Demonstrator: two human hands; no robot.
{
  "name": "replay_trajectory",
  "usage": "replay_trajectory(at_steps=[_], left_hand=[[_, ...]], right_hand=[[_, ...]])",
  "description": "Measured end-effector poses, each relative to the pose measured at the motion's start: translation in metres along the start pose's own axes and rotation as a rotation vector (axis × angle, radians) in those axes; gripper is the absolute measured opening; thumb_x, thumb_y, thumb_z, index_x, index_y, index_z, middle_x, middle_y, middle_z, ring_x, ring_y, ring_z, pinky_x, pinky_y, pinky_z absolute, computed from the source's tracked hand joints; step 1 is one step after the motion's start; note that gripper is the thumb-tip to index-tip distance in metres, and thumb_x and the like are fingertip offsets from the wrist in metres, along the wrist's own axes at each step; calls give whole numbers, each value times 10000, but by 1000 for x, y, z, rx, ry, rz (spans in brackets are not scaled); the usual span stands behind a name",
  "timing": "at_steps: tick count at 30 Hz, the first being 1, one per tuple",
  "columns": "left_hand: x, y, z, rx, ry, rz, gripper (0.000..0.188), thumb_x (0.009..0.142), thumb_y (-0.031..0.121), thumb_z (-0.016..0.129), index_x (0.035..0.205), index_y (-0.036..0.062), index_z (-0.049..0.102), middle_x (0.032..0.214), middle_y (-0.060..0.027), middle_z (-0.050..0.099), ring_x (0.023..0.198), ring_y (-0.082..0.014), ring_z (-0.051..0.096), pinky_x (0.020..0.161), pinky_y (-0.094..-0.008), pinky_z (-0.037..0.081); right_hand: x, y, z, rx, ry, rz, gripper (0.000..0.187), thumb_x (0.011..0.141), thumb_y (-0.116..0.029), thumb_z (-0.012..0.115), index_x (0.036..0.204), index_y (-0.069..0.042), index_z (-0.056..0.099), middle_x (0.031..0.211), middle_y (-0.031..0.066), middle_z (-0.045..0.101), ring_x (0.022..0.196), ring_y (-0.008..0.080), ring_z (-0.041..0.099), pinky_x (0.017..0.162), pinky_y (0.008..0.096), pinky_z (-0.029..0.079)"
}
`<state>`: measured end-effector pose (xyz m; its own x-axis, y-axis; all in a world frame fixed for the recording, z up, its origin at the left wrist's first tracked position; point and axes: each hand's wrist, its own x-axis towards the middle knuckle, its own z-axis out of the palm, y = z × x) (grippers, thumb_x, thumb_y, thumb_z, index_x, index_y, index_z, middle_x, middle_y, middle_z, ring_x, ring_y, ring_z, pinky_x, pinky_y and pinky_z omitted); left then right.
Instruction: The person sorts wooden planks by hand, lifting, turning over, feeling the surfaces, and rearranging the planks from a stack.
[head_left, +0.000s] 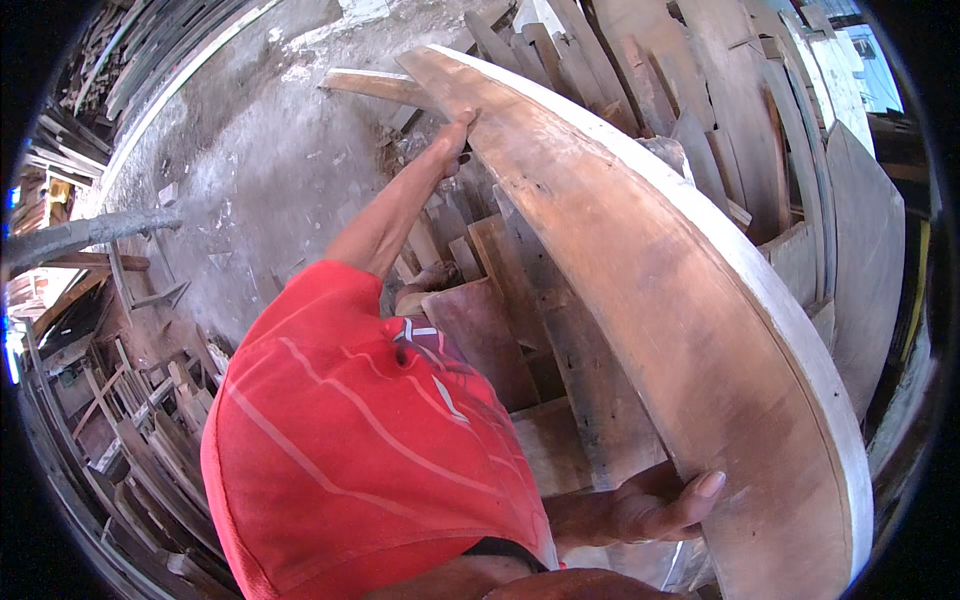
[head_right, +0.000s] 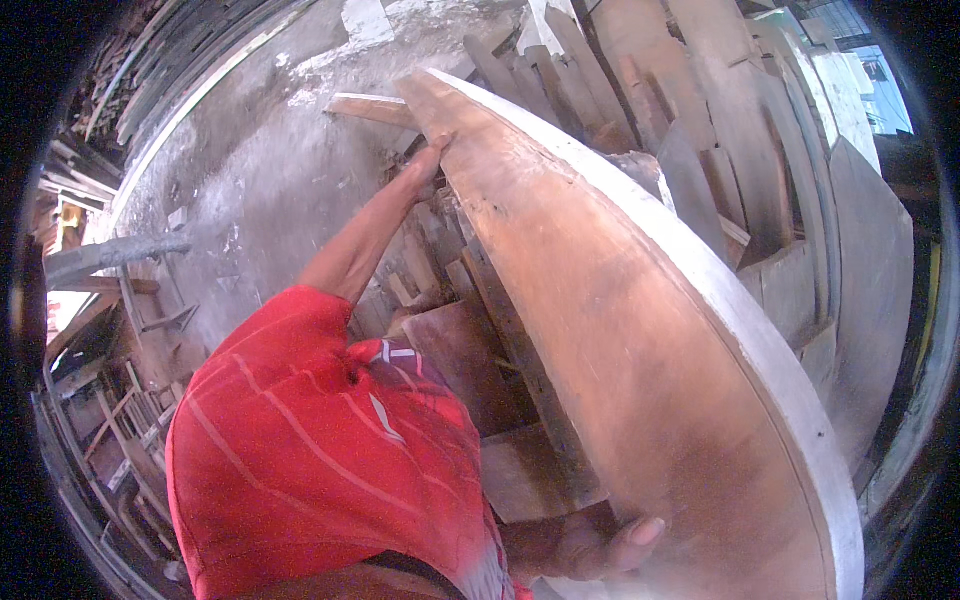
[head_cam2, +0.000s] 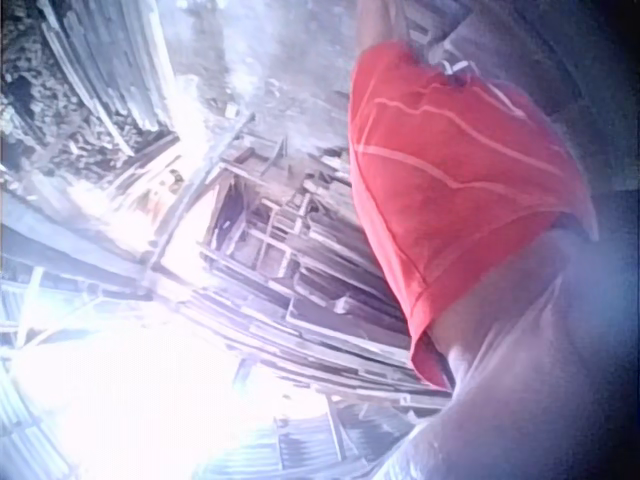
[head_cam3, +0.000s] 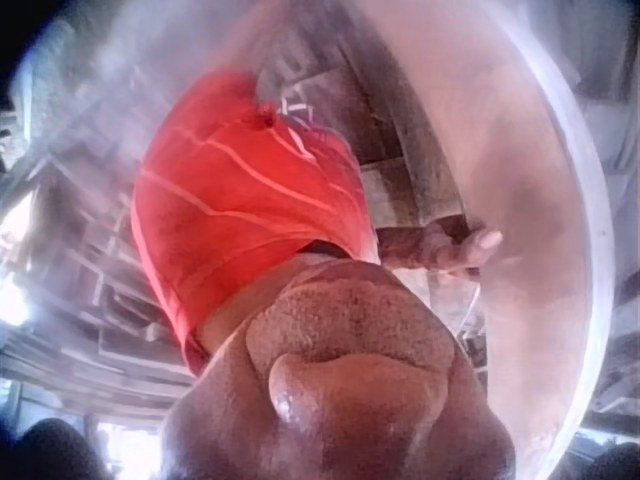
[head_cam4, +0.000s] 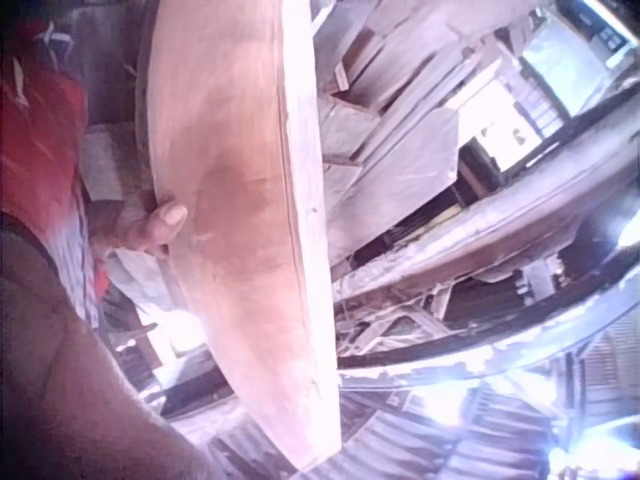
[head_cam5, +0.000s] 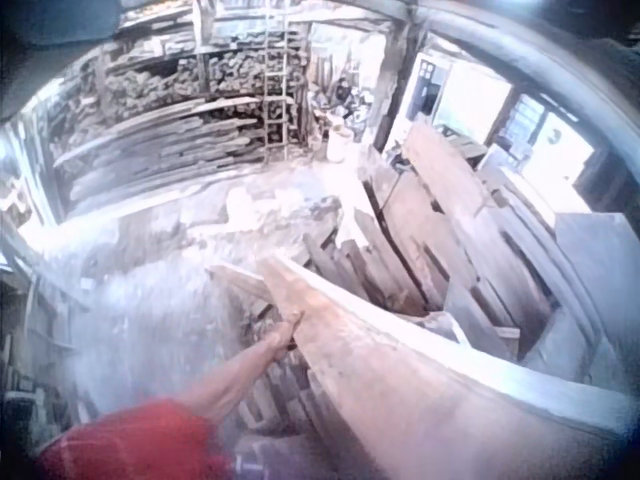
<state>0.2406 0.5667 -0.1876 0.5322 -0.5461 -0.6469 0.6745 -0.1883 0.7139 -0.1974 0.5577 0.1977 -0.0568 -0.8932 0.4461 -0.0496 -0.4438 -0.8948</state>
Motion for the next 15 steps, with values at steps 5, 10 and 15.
replay_trajectory(at_steps=[5, 10, 15], left_hand=[[14, -17, -23, -66, 12, -64, 603, 987, 562, 459, 1395, 127, 547, 1296, -98, 634, 1104, -229, 582, 933, -402, 447], [25, -26, -29, -83, 91, -95, 592, 994, 519, 511, 1350, 50, 574, 1245, -112, 665, 1076, -239, 646, 932, -378, 506], [44, -39, -34, 72, 191, -121, 652, 950, 574, 535, 1362, 72, 591, 1259, -102, 674, 1084, -251, 647, 910, -396, 505]], right_hand=[[10, 14, 18, -15, -58, -2, 584, 938, -246, 653, 1438, -11, 462, 1388, 159, 554, 1271, 296, 539, 1098, 454, 404], [2, 23, 33, -66, -93, 24, 571, 937, -239, 660, 1425, -5, 476, 1371, 167, 568, 1256, 302, 552, 1088, 452, 412], [2, 21, 37, -99, -115, 18, 559, 935, -231, 666, 1411, 2, 489, 1353, 174, 581, 1241, 308, 565, 1078, 449, 420]])
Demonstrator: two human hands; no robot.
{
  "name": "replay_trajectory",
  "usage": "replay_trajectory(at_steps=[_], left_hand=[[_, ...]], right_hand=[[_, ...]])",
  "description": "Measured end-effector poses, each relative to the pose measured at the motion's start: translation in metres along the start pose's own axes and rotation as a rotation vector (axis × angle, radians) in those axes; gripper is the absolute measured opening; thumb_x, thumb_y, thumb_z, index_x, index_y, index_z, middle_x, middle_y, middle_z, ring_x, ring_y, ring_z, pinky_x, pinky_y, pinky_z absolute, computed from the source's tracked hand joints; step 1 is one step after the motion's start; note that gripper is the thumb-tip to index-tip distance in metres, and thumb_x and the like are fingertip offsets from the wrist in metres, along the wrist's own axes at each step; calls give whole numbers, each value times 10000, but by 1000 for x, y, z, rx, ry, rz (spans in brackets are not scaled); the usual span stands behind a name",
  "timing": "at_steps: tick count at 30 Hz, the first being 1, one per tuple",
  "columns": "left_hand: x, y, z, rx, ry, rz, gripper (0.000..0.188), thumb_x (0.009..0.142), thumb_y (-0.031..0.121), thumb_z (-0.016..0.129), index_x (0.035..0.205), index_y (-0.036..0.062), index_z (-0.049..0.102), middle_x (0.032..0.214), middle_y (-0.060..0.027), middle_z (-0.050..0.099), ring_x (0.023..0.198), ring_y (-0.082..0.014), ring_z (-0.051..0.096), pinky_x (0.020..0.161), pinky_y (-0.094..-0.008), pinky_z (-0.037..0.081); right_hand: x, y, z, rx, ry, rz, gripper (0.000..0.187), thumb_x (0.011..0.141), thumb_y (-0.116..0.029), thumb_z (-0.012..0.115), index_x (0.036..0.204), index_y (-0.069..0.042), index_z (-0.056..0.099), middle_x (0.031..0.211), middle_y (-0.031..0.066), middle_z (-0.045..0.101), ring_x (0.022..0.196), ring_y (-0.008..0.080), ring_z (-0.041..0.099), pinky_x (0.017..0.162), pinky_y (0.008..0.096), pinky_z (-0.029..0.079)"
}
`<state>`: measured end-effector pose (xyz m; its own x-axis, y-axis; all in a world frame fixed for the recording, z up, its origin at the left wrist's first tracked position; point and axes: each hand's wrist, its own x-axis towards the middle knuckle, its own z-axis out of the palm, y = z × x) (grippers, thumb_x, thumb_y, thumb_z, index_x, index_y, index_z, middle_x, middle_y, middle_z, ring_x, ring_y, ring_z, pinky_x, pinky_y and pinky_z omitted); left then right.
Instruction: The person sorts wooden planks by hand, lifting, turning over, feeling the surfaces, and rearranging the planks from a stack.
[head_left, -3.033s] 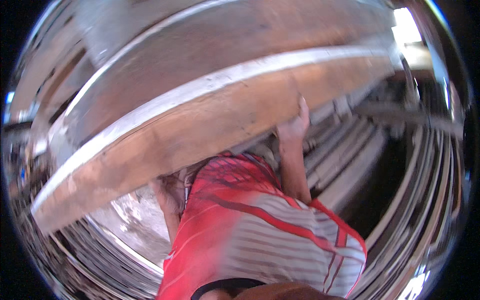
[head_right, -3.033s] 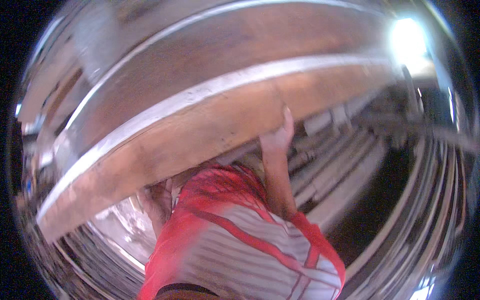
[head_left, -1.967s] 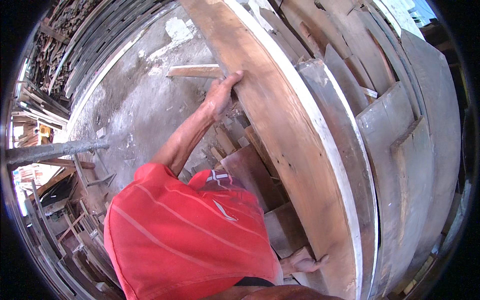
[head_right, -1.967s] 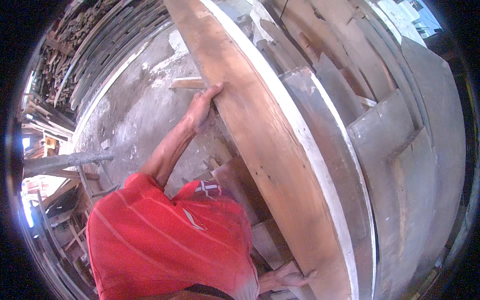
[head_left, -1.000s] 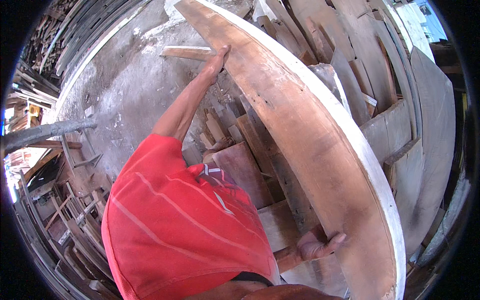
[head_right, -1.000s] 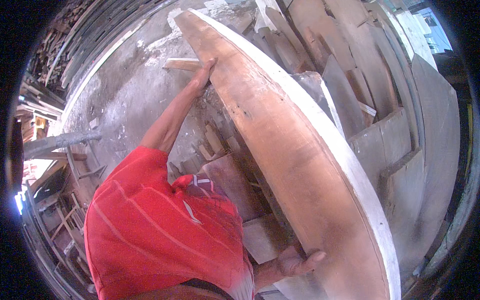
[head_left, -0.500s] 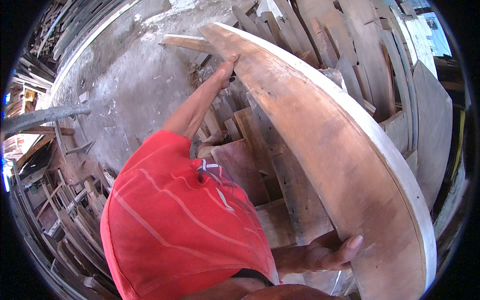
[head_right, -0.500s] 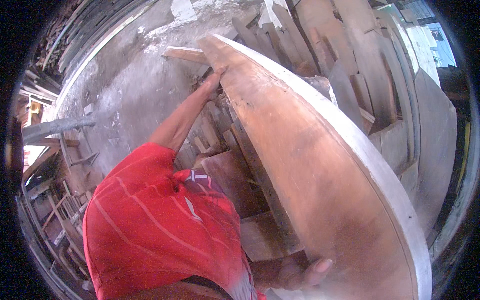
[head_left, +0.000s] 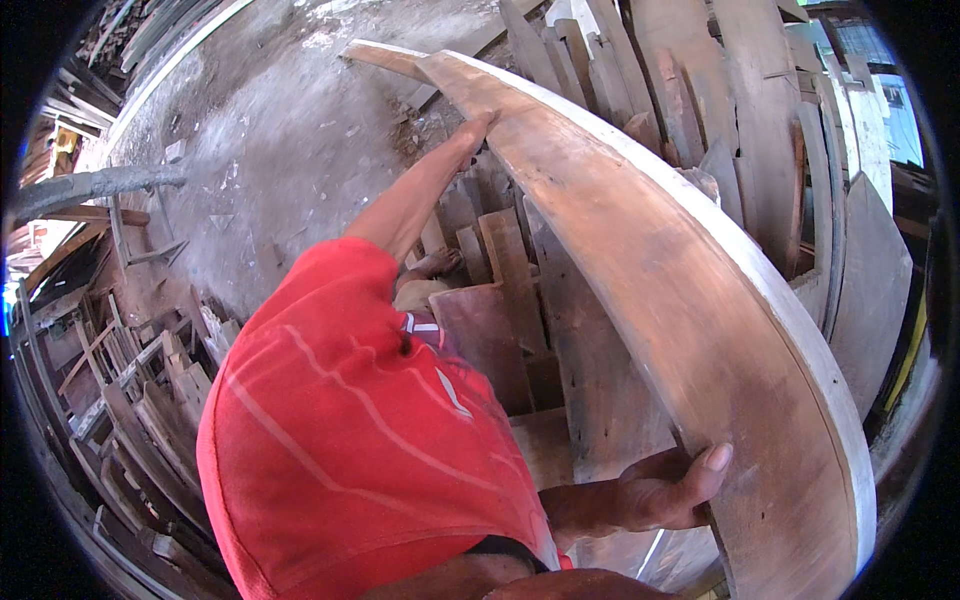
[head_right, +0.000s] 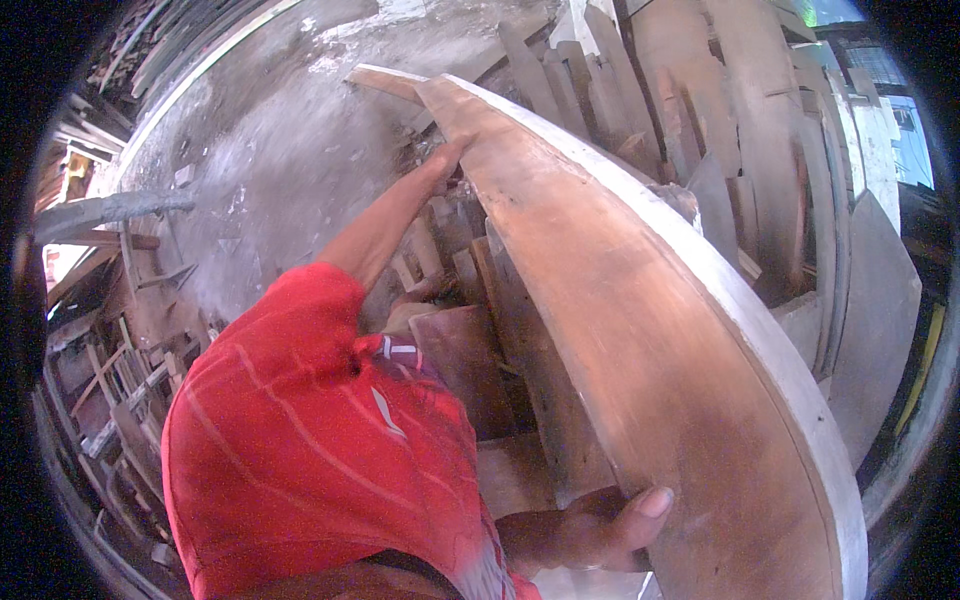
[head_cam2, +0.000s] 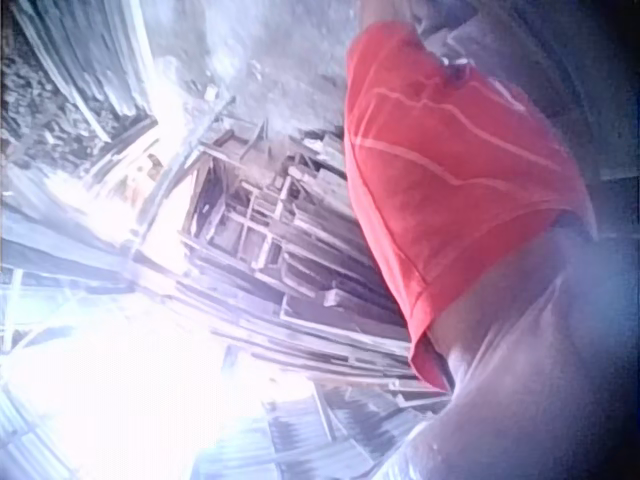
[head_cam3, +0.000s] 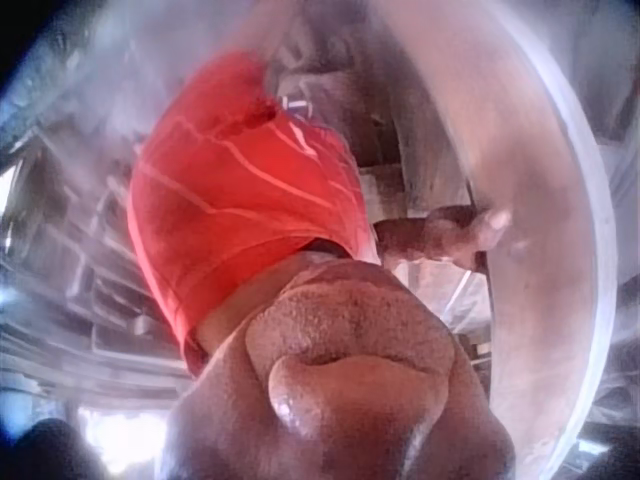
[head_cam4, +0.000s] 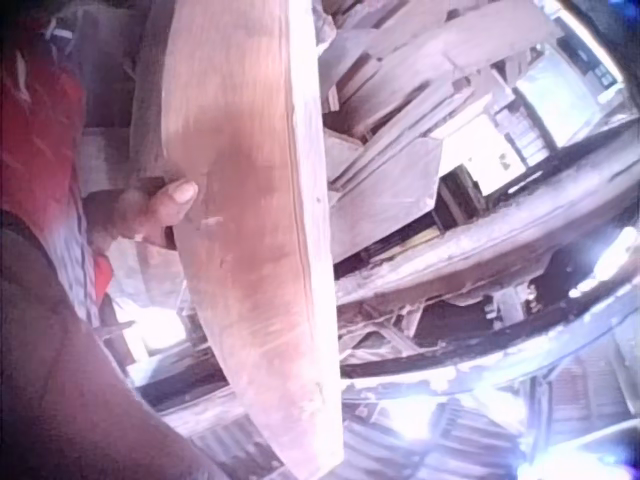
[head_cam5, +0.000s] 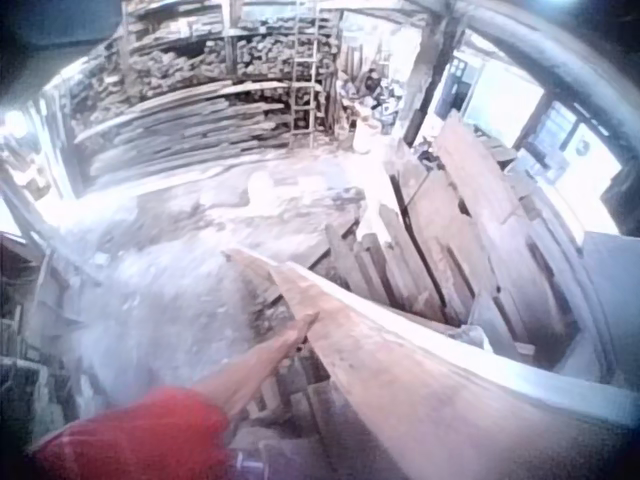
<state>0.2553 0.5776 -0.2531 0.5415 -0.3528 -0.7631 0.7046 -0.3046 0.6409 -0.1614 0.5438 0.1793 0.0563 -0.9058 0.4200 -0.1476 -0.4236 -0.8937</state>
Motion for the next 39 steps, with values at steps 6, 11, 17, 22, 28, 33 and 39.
replay_trajectory(at_steps=[6, 11, 17, 22, 28, 33, 39], left_hand=[[-12, 16, -27, 393, 150, 165, 888, 883, 642, 589, 1427, -50, 482, 1518, -295, 415, 1373, -433, 445, 1120, -503, 369], [-106, 56, -14, 465, 329, 657, 826, 897, 598, 592, 1353, -88, 530, 1325, -326, 576, 1273, -415, 554, 1074, -454, 433], [-295, 119, 19, 510, -318, 1309, 818, 821, 588, 684, 1407, 38, 537, 1423, -214, 535, 1347, -396, 477, 1134, -498, 364], [-350, 121, 70, 680, -643, 1664, 894, 640, 300, 896, 1441, 130, 536, 1513, -136, 473, 1404, -374, 422, 1155, -523, 349], [-317, 100, 68, 855, -515, 1521, 997, 575, -123, 714, 1505, 113, 445, 1559, -151, 419, 1435, -332, 409, 1205, -463, 324], [-232, 62, 55, 786, -569, 1541, 920, 675, -168, 590, 1536, 73, 371, 1584, -178, 368, 1481, -318, 338, 1251, -493, 215], [-244, 68, 44, 880, -588, 1383, 896, 789, -23, 650, 1581, 79, 244, 1633, -180, 259, 1519, -335, 238, 1263, -516, 152]], right_hand=[[5, -4, 12, -43, -39, -31, 543, 933, -223, 674, 1395, 10, 506, 1332, 183, 597, 1223, 315, 581, 1065, 446, 430], [-10, -4, 23, -122, -77, -35, 531, 932, -215, 680, 1381, 16, 519, 1315, 190, 610, 1209, 321, 593, 1055, 444, 439], [-18, -18, 37, -251, -161, -123, 516, 930, -206, 688, 1365, 24, 536, 1294, 199, 626, 1191, 328, 609, 1043, 441, 449], [-20, -16, 77, -433, -326, -356, 503, 929, -199, 694, 1352, 31, 549, 1277, 206, 639, 1176, 333, 622, 1033, 438, 457], [-32, -10, 103, -98, -271, 132, 476, 903, -190, 731, 1302, 31, 594, 1245, 156, 661, 1123, 265, 647, 1007, 432, 474], [-21, 9, 62, 7, -45, 129, 475, 908, -188, 720, 1310, 28, 588, 1233, 165, 664, 1111, 274, 652, 1005, 429, 485], [4, 13, 34, 64, 113, 16, 473, 915, -186, 706, 1319, 25, 580, 1218, 176, 668, 1096, 284, 658, 1002, 426, 500]])
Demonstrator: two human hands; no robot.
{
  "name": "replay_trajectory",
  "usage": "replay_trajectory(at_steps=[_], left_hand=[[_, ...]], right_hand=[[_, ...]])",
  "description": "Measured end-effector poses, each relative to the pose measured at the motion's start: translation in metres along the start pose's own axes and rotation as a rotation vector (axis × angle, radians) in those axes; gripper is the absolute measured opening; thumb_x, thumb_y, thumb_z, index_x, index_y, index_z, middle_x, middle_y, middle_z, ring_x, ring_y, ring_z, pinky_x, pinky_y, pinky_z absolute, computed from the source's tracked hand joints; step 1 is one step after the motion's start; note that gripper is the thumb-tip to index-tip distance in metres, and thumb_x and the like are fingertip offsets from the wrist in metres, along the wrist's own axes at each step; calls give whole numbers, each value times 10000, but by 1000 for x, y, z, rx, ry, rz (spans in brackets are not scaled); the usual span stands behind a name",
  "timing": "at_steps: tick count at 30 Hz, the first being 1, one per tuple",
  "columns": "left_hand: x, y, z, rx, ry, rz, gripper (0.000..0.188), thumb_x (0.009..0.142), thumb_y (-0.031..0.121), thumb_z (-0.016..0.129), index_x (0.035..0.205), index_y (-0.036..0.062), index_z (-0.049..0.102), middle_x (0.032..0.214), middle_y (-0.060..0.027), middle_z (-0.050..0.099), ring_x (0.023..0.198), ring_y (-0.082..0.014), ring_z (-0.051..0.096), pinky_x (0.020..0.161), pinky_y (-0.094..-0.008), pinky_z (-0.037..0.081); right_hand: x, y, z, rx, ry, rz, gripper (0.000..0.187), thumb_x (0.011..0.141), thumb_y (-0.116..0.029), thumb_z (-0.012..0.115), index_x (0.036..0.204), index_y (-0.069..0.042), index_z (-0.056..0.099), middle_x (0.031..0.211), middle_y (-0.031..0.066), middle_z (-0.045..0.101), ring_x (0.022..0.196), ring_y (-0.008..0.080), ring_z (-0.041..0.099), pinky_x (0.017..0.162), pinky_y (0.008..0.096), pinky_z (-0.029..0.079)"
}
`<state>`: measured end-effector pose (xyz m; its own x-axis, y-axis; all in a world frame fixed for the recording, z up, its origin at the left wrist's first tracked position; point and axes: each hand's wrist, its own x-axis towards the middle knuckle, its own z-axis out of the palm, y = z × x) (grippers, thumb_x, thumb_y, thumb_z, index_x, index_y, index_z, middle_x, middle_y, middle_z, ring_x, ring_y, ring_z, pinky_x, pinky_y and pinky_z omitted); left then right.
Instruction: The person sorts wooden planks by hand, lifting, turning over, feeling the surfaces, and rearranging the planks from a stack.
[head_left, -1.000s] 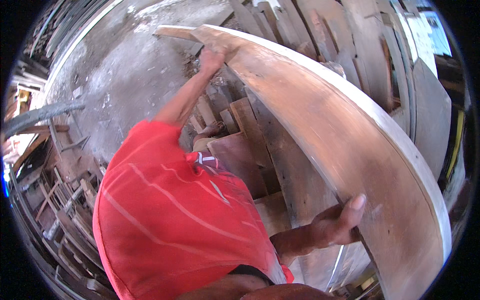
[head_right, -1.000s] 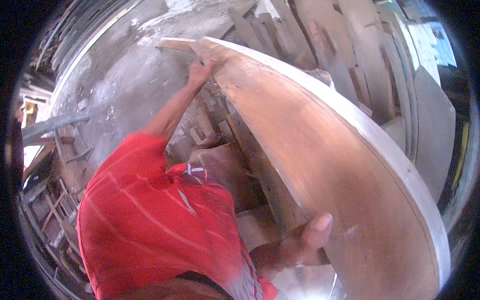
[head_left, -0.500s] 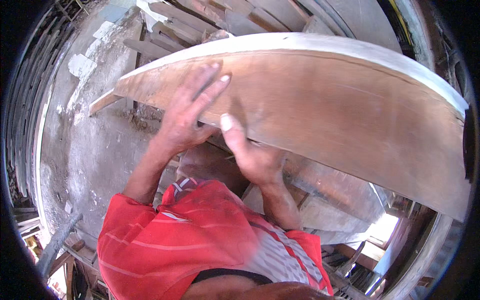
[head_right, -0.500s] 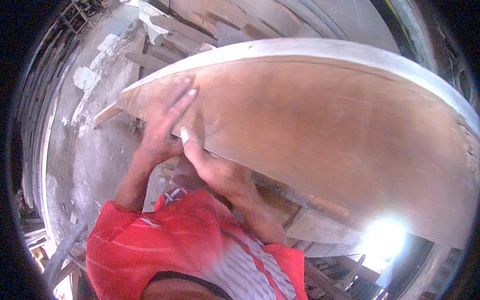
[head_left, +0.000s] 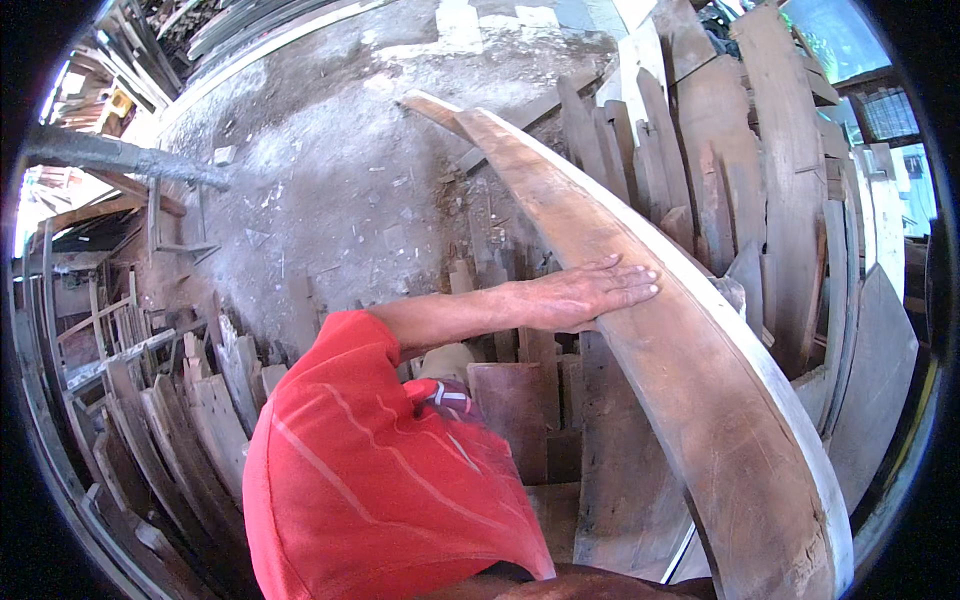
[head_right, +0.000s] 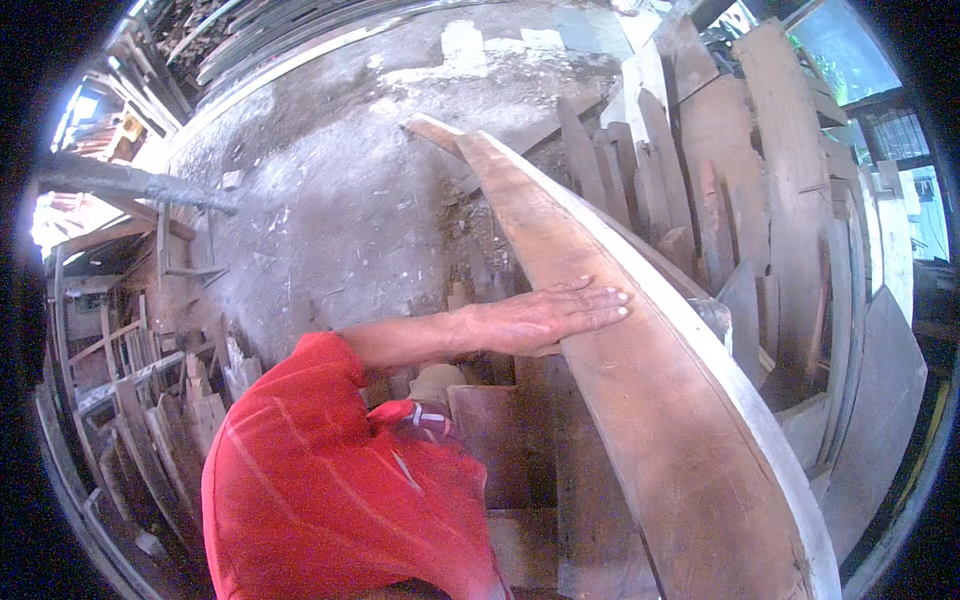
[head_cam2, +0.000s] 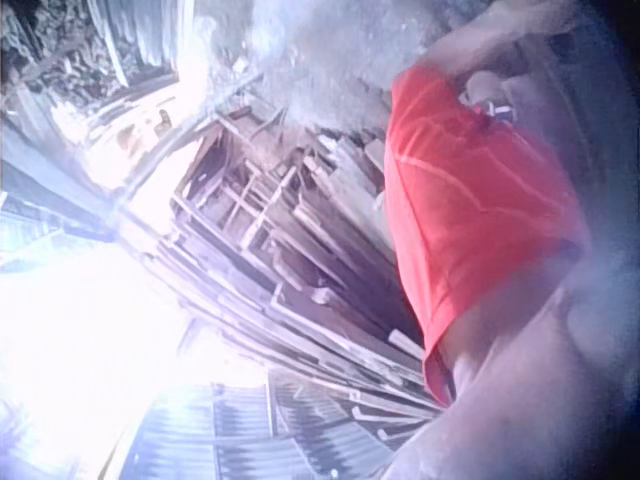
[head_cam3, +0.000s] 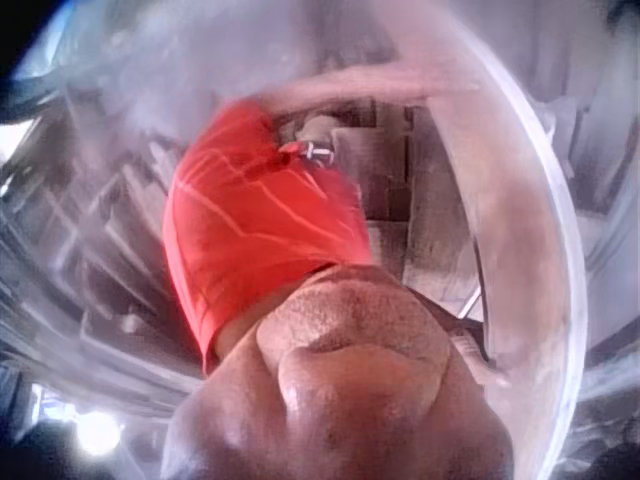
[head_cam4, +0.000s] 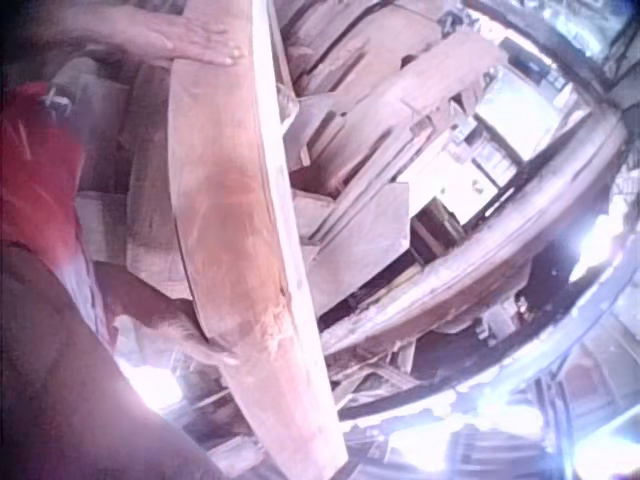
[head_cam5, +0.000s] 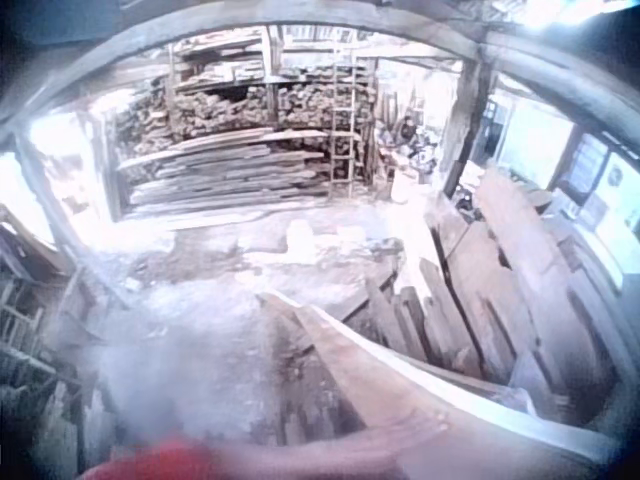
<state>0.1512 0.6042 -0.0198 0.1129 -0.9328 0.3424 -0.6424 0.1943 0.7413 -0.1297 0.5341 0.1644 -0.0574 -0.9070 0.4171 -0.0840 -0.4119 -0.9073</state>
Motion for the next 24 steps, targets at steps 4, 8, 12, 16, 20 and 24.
replay_trajectory(at_steps=[4, 8, 12, 16, 20, 24], left_hand=[[2, 2, -2, 1, -7, -4, 950, 808, 177, 740, 1591, 79, 211, 1642, -180, 234, 1521, -339, 224, 1258, -532, 151], [2, 22, 2, -52, 80, 2, 1095, 765, 538, 783, 1582, 64, 229, 1640, -199, 217, 1516, -368, 220, 1244, -548, 166], [25, 69, 13, 5, 172, 172, 1128, 743, 677, 733, 1572, 72, 265, 1612, -223, 264, 1499, -388, 255, 1228, -551, 202], [47, 95, 30, -38, 264, 320, 986, 778, 667, 703, 1514, 87, 399, 1542, -235, 376, 1451, -401, 343, 1185, -545, 293], [43, 77, 40, 52, 363, 192, 850, 801, 637, 702, 1421, 79, 534, 1459, -261, 478, 1367, -432, 459, 1116, -519, 414], [42, 69, 31, 22, 364, 124, 802, 807, 599, 727, 1363, 40, 579, 1406, -297, 521, 1299, -454, 523, 1084, -509, 448]], right_hand=[[18, -9, -5, 21, 86, -34, 472, 919, -185, 698, 1325, 23, 575, 1208, 183, 671, 1086, 291, 662, 1001, 424, 509], [34, -26, -13, 65, 180, -49, 471, 924, -183, 689, 1330, 21, 570, 1198, 190, 674, 1076, 297, 666, 999, 422, 519], [51, 6, -63, -649, 48, -327, 487, 940, -223, 674, 1337, 35, 558, 1205, 221, 663, 1071, 325, 667, 977, 424, 539], [39, 56, -29, -180, 58, -137, 577, 904, -245, 749, 1327, 88, 543, 1247, 266, 630, 1086, 345, 653, 946, 435, 558], [4, 44, 63, -392, 188, -62, 641, 892, -243, 772, 1336, 136, 508, 1310, 259, 598, 1118, 328, 633, 967, 437, 541], [-13, 57, 85, -252, 102, -70, 701, 896, -289, 763, 1333, 183, 484, 1387, 271, 540, 1202, 331, 589, 1027, 442, 495]])
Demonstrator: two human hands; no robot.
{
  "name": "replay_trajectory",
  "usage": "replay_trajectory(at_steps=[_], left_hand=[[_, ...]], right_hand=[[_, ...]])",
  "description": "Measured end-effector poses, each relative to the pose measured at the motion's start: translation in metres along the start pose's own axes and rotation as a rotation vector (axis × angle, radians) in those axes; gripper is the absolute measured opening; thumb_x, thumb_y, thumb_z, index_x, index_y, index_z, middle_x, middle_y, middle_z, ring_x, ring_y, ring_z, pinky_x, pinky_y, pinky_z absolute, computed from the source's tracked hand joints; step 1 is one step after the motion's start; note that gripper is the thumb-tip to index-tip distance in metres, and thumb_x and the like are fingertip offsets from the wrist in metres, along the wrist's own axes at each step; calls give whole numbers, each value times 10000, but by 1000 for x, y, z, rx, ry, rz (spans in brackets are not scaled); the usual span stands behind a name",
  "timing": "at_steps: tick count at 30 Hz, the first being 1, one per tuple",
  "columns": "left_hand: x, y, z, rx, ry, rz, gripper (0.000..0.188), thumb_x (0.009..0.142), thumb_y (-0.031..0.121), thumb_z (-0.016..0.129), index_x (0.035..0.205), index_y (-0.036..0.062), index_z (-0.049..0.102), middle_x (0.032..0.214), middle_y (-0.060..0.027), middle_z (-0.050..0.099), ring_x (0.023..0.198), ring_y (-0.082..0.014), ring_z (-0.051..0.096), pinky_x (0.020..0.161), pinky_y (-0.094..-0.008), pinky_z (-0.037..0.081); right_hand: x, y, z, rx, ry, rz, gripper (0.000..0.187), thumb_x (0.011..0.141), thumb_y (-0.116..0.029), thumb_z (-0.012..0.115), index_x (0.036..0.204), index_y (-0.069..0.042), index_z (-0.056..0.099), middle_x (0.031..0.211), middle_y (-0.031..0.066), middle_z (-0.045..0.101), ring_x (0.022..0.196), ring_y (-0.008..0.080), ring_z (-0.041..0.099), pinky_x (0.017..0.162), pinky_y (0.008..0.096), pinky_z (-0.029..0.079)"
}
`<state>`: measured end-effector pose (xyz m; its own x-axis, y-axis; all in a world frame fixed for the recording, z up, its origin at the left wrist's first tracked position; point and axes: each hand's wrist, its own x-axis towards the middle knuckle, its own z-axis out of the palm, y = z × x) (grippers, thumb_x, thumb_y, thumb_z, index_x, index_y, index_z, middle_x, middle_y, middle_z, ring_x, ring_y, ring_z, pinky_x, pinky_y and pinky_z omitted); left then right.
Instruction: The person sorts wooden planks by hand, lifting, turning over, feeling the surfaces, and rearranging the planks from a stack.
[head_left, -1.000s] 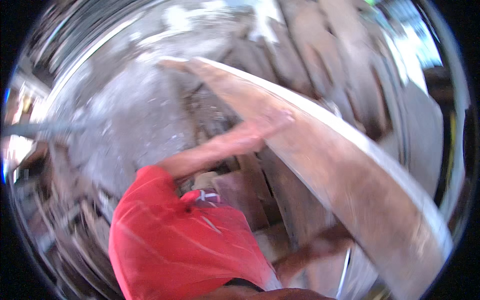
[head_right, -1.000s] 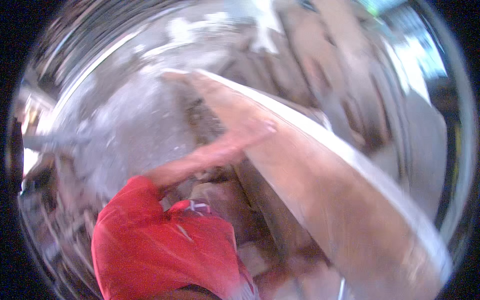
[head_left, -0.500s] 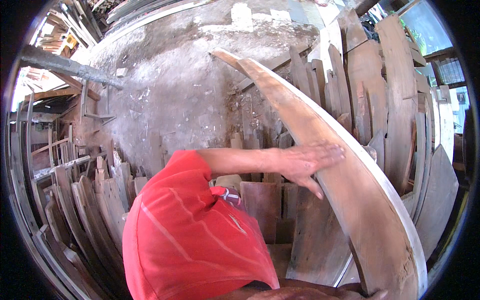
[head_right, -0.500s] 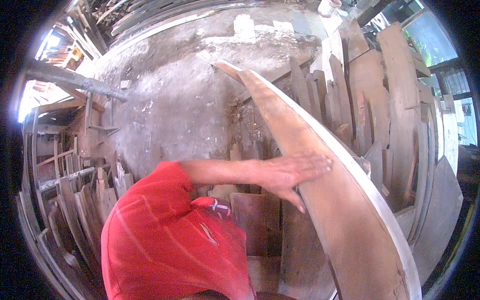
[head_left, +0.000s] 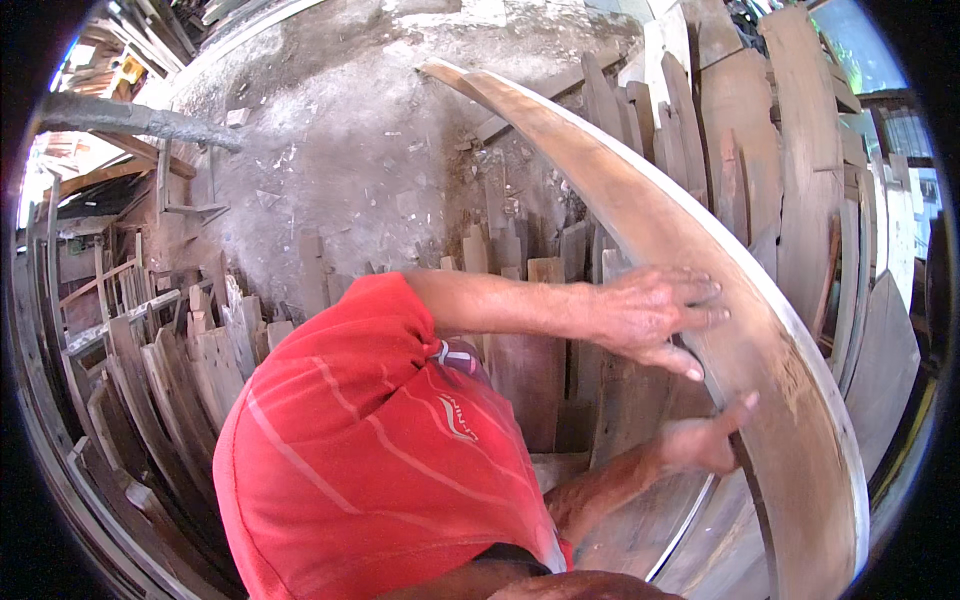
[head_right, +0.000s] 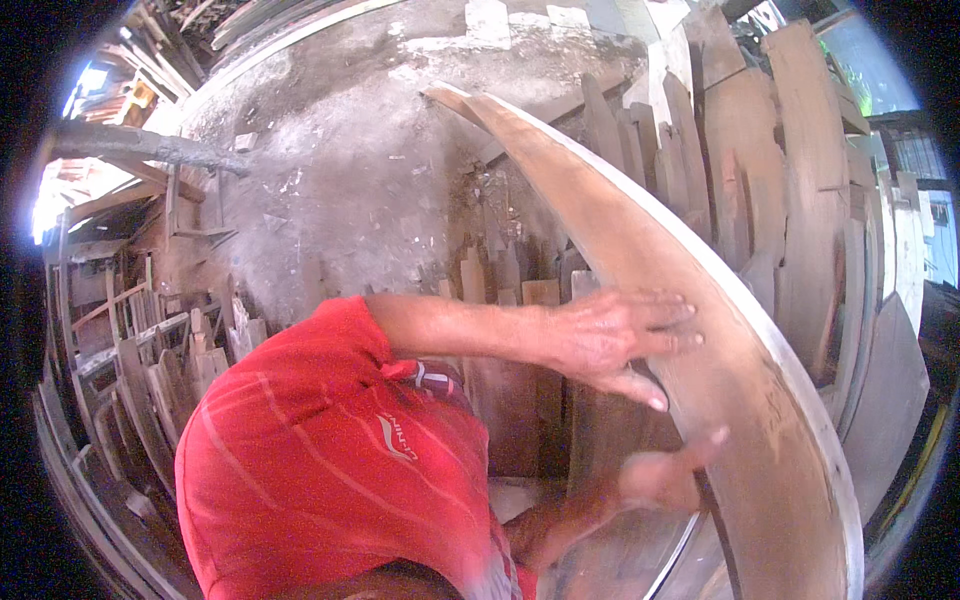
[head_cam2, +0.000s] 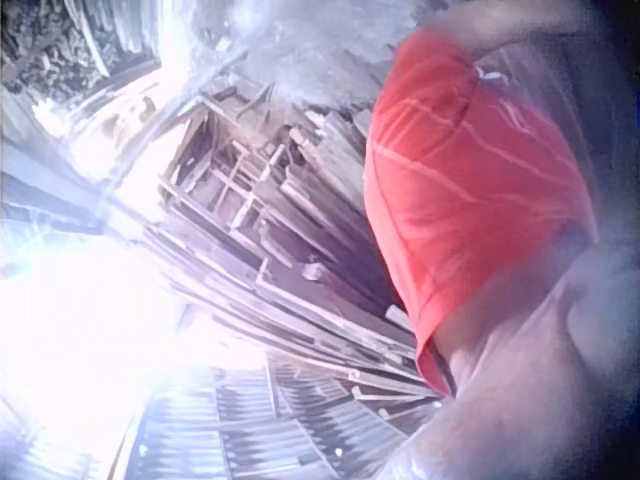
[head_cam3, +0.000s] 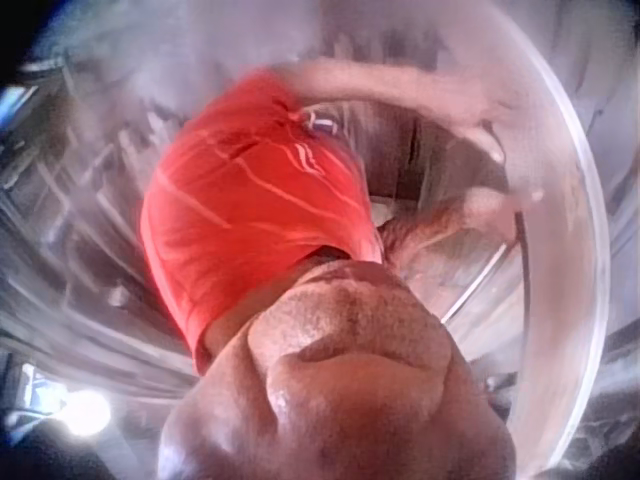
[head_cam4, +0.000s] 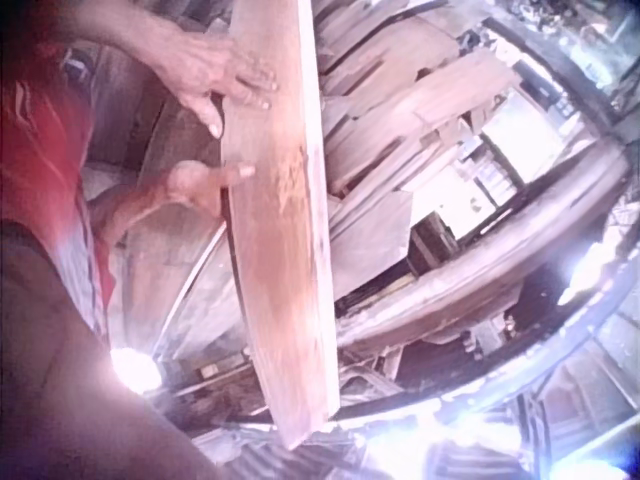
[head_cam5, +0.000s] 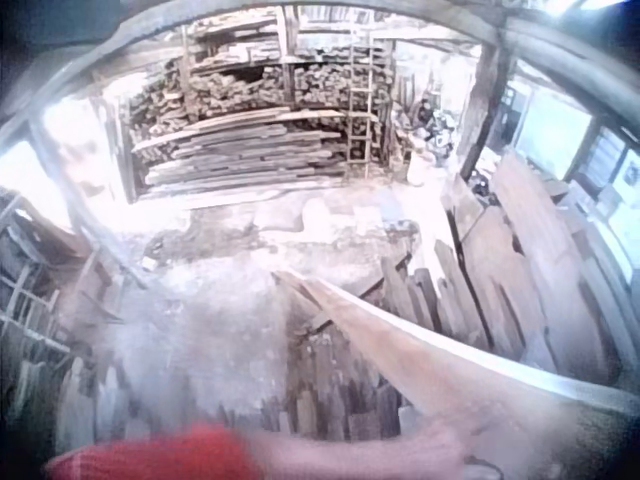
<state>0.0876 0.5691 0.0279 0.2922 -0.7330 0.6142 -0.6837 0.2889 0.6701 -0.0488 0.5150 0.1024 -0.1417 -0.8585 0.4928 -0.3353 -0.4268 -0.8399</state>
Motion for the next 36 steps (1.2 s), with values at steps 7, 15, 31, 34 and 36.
replay_trajectory(at_steps=[7, 15, 31, 34, 36], left_hand=[[-10, -22, -19, 32, -118, -202, 834, 827, 606, 709, 1377, -4, 565, 1446, -296, 491, 1325, -439, 505, 1100, -475, 439], [-12, -138, -46, -7, -471, -484, 826, 912, 669, 567, 1383, -11, 551, 1398, -241, 569, 1321, -380, 524, 1145, -462, 385], [40, -101, -9, 19, -349, -701, 748, 1009, 625, 380, 1482, 54, 476, 1501, -205, 487, 1411, -373, 434, 1183, -436, 308], [23, -214, 8, 214, -511, -469, 706, 1052, 551, 320, 1529, 34, 384, 1553, -177, 425, 1427, -328, 411, 1197, -432, 271], [28, -220, 10, -44, -497, -551, 660, 1075, 477, 299, 1537, 9, 354, 1569, -183, 392, 1424, -316, 406, 1208, -426, 260]], right_hand=[[3, -5, -26, -105, -349, 199, 738, 978, -402, 646, 1375, 186, 440, 1399, 297, 520, 1253, 368, 548, 1088, 452, 436], [-5, 29, -62, 92, -561, 280, 523, 1093, -307, 382, 1356, 128, 505, 1294, 249, 619, 1129, 335, 660, 1012, 439, 489], [-59, 46, -215, -332, -241, 337, 523, 1043, -352, 531, 1381, 48, 530, 1285, 215, 635, 1161, 303, 638, 1020, 417, 461], [-73, 46, -226, -605, -215, 277, 483, 1014, -321, 573, 1335, 40, 575, 1310, 240, 621, 1197, 365, 609, 1039, 458, 452], [-79, 46, -227, -598, -197, 277, 435, 973, -262, 634, 1316, 3, 602, 1240, 201, 663, 1139, 326, 640, 999, 419, 481]])
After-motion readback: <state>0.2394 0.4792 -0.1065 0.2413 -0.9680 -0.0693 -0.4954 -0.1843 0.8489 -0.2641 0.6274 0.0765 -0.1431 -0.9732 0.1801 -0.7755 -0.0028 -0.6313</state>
